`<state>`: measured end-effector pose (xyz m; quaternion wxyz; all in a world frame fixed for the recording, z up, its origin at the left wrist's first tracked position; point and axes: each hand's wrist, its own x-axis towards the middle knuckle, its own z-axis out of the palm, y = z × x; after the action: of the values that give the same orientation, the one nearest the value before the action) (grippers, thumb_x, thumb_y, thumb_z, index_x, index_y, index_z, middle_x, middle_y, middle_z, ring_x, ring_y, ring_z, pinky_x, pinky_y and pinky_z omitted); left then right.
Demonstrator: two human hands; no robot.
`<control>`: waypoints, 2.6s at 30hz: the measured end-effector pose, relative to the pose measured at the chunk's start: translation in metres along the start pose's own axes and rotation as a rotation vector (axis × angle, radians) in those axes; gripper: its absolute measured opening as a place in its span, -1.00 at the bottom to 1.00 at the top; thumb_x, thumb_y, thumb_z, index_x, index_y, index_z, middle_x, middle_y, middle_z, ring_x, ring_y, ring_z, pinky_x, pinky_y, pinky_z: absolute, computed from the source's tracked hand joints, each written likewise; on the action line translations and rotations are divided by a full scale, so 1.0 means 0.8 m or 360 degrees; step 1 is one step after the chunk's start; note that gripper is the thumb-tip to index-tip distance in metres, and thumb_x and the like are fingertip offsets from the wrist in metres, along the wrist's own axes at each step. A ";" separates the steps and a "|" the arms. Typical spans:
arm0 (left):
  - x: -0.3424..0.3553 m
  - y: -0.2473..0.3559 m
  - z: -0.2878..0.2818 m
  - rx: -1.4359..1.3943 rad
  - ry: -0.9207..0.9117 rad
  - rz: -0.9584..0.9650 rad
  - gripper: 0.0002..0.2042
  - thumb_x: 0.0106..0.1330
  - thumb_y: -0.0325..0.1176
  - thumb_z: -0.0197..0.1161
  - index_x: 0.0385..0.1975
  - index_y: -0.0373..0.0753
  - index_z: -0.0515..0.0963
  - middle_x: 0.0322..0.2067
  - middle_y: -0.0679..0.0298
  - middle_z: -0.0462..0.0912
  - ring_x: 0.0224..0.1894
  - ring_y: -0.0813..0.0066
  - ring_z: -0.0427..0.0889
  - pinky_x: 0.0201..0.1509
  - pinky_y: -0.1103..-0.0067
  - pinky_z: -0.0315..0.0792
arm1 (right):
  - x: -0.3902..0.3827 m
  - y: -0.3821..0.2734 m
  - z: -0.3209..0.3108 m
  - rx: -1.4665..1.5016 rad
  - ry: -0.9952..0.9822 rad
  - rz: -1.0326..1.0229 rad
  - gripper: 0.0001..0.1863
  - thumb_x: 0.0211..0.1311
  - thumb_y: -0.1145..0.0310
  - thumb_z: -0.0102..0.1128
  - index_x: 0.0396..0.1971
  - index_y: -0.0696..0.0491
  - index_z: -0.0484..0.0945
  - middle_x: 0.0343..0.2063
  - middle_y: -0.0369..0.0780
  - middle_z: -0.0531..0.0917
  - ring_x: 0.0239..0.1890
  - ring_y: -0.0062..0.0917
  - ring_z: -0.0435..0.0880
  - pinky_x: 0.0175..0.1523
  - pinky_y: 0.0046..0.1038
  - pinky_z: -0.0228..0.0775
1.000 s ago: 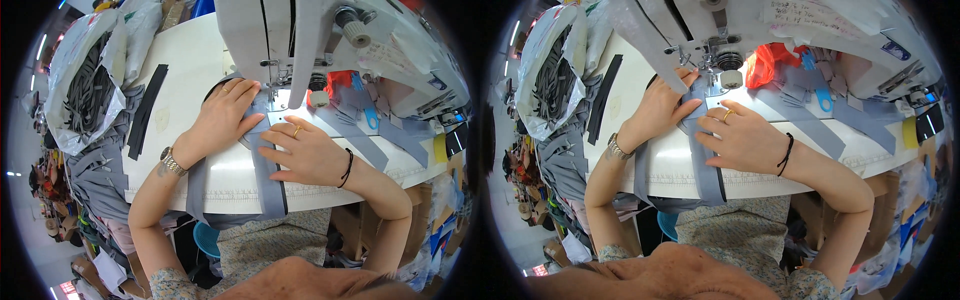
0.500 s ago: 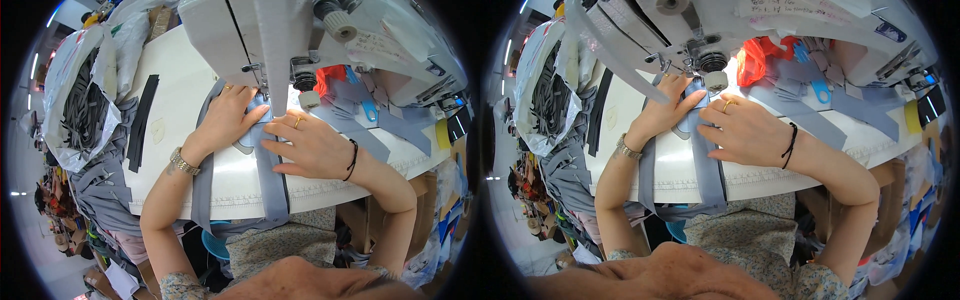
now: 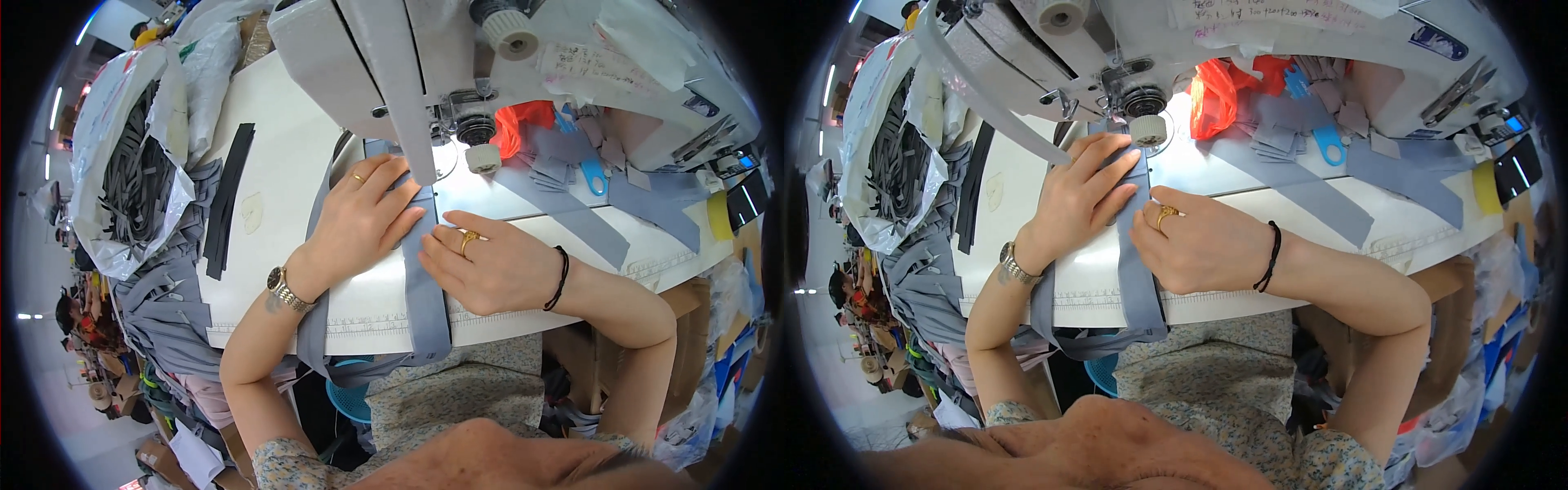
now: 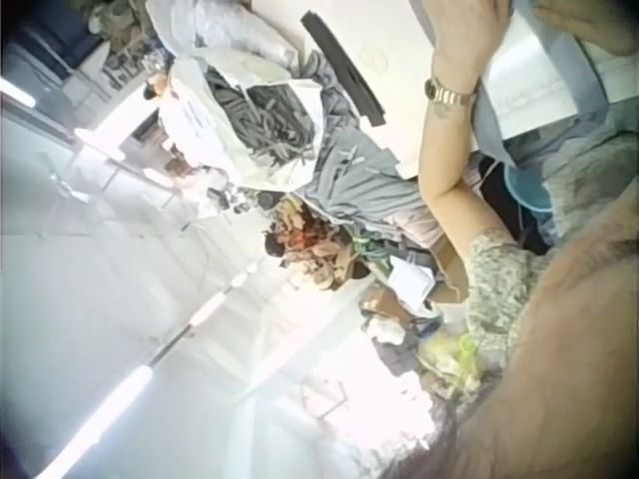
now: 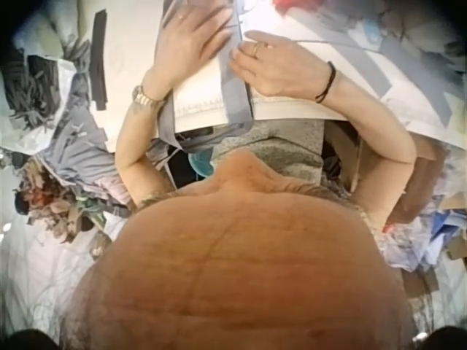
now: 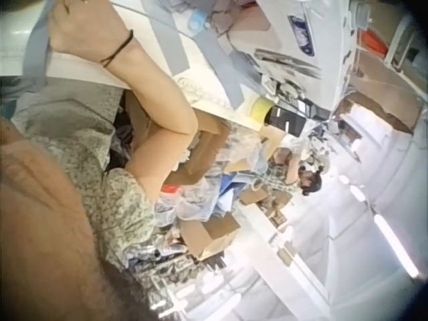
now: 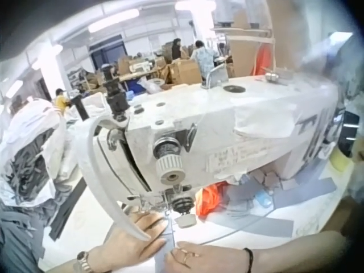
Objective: Sewing long gray straps or fabric components using an industrial sewing machine.
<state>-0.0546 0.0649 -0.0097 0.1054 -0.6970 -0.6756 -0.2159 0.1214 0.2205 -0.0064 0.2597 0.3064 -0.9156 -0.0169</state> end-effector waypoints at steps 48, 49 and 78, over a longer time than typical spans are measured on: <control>-0.002 -0.002 0.000 -0.0070 -0.0023 -0.0100 -0.66 0.22 -0.28 0.38 -0.05 -0.25 0.54 0.16 0.14 0.53 0.24 0.07 0.47 0.24 0.26 0.42 | 0.001 0.001 0.000 0.0018 -0.0144 0.0178 -0.66 0.07 0.38 0.19 -0.14 0.16 0.63 -0.06 -0.09 0.63 0.02 -0.30 0.66 0.21 -0.22 0.45; -0.001 -0.003 0.001 -0.0089 0.0009 -0.0103 -0.68 0.23 -0.32 0.36 -0.05 -0.25 0.55 0.15 0.15 0.54 0.22 0.08 0.49 0.23 0.27 0.42 | 0.001 0.004 0.003 -0.0007 -0.0148 0.0198 -0.66 0.07 0.37 0.18 -0.13 0.16 0.63 -0.04 -0.10 0.63 0.05 -0.31 0.64 0.22 -0.23 0.43; 0.011 -0.006 0.005 -0.0137 0.0014 -0.0063 -0.70 0.30 -0.41 0.28 0.00 -0.31 0.51 0.10 0.09 0.57 0.17 0.02 0.51 0.22 0.30 0.40 | -0.088 0.187 0.008 -0.1038 -0.0137 0.0996 -0.74 0.29 0.19 0.14 -0.21 0.02 0.68 -0.24 -0.17 0.72 -0.14 -0.19 0.66 0.01 -0.11 0.45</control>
<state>-0.0585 0.0749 -0.0103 0.0739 -0.6863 -0.6790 -0.2499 0.0834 0.3813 -0.0160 0.2969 -0.0838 -0.9210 -0.2379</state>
